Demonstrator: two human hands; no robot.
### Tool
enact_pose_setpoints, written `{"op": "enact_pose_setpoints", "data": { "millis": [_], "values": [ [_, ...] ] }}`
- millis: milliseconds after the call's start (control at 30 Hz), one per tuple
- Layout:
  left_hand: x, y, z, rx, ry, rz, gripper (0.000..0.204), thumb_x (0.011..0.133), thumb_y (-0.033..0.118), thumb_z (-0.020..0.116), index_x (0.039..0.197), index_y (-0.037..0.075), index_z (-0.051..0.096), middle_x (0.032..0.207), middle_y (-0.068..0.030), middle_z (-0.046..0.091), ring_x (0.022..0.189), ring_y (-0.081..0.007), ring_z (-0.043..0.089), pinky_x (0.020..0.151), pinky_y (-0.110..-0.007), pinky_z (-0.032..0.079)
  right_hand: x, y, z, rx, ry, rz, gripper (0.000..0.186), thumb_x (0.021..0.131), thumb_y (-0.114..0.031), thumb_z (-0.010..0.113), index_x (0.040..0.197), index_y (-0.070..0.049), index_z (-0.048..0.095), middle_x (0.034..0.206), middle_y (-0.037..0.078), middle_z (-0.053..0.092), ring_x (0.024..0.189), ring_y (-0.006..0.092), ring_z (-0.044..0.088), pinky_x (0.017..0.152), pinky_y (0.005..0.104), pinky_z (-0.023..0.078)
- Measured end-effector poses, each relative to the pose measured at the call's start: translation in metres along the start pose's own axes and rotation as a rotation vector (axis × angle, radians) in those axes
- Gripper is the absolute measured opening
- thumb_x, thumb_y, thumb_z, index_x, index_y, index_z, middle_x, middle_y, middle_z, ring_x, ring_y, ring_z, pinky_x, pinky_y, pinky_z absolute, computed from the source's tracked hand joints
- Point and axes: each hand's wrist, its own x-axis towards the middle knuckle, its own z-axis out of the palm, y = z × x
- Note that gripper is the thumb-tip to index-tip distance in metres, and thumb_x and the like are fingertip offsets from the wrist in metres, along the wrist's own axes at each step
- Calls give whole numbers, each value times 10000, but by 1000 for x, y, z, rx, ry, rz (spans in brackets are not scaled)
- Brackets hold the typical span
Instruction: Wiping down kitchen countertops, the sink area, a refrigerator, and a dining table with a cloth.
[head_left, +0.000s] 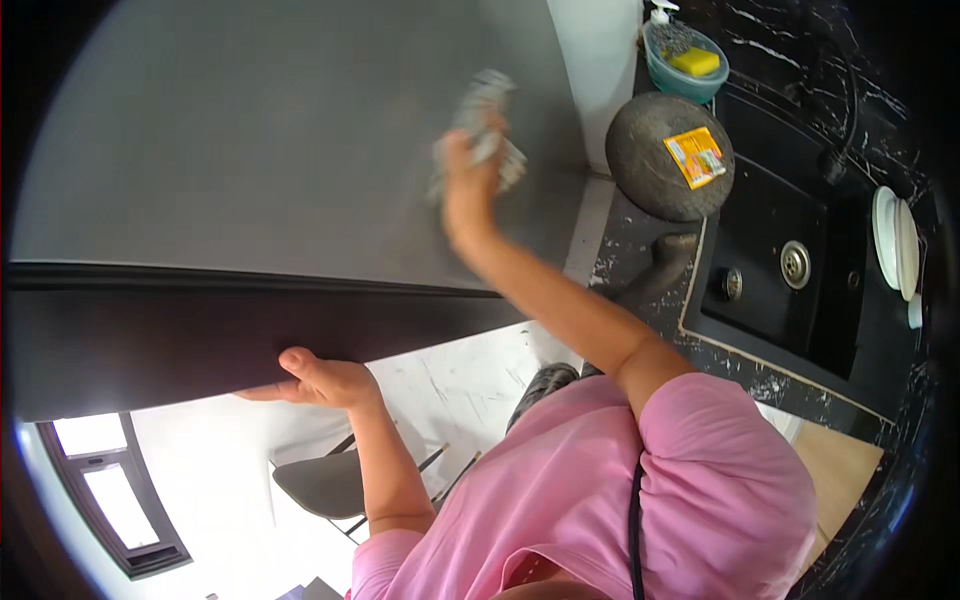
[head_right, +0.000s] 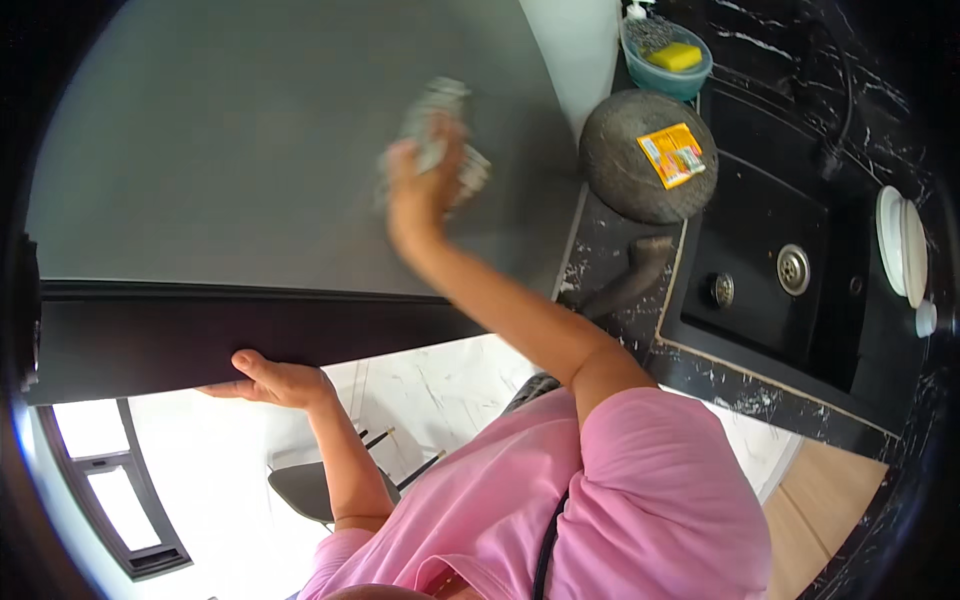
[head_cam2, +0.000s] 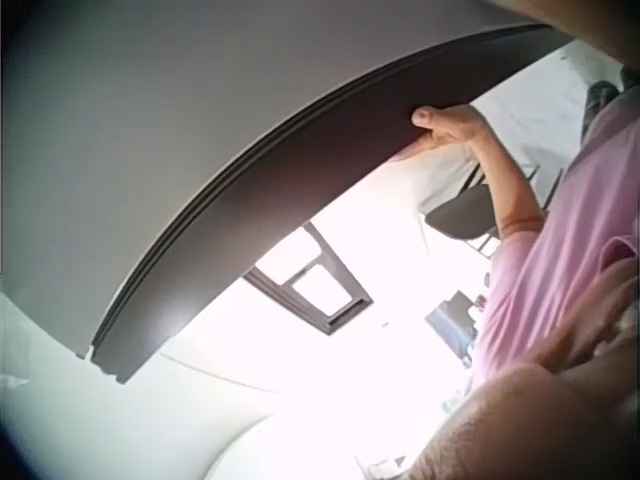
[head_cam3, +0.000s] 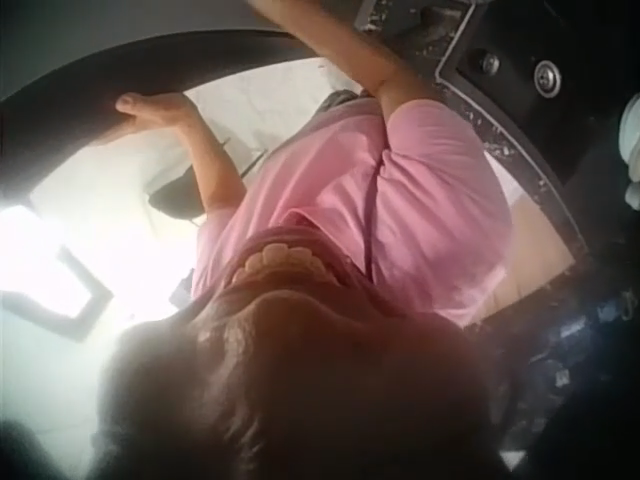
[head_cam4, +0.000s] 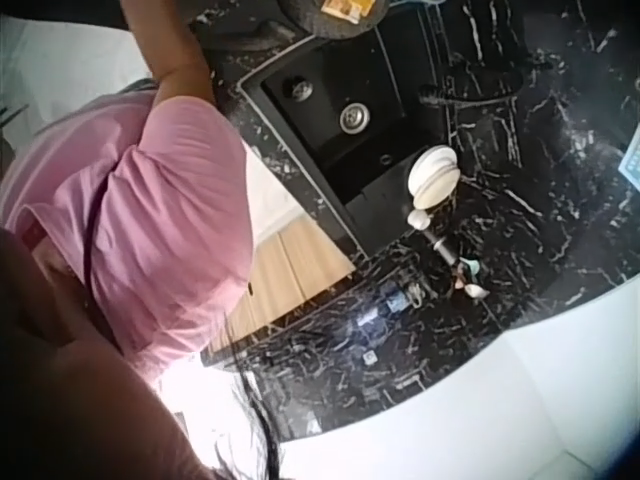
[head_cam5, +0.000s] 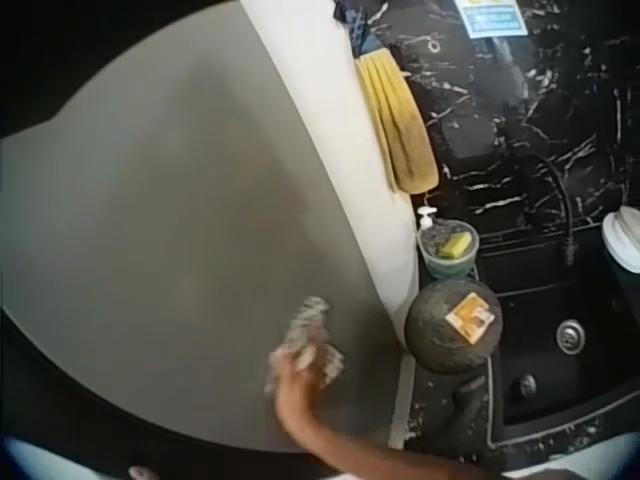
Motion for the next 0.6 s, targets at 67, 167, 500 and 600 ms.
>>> {"op": "enact_pose_setpoints", "data": {
  "millis": [67, 167, 500, 600],
  "values": [
    [-1, 5, -1, 31, -18, -13, 878, 953, 415, 618, 1536, 4, 105, 1519, -193, 279, 1321, -267, 391, 1104, -388, 335, -57, -69, -2, -284, -350, -503, 684, 916, -347, 608, 1492, -80, 353, 1523, 205, 315, 1444, 394, 240, 1169, 524, 167],
    [4, 7, -1, 85, -46, -3, 908, 951, 422, 616, 1542, 8, 64, 1537, -186, 237, 1329, -265, 378, 1080, -390, 359, -50, -84, -6, -394, -512, -767, 678, 904, -323, 609, 1495, -106, 361, 1508, 201, 338, 1437, 395, 254, 1164, 546, 154],
    [7, 1, 4, 54, -110, 162, 840, 992, 420, 539, 1545, -20, 85, 1580, -211, 161, 1406, -283, 303, 1153, -387, 257, 27, 22, -9, -53, -52, 5, 605, 934, -362, 573, 1428, -48, 417, 1422, 194, 443, 1313, 362, 428, 1110, 433, 310],
    [10, 0, 0, 102, -163, 187, 826, 1004, 422, 507, 1548, -16, 67, 1593, -208, 120, 1433, -292, 254, 1167, -400, 221, -89, -57, 7, -349, -232, -569, 644, 946, -421, 557, 1498, -145, 374, 1589, 185, 240, 1459, 427, 197, 1121, 607, 185]
  ]
}}
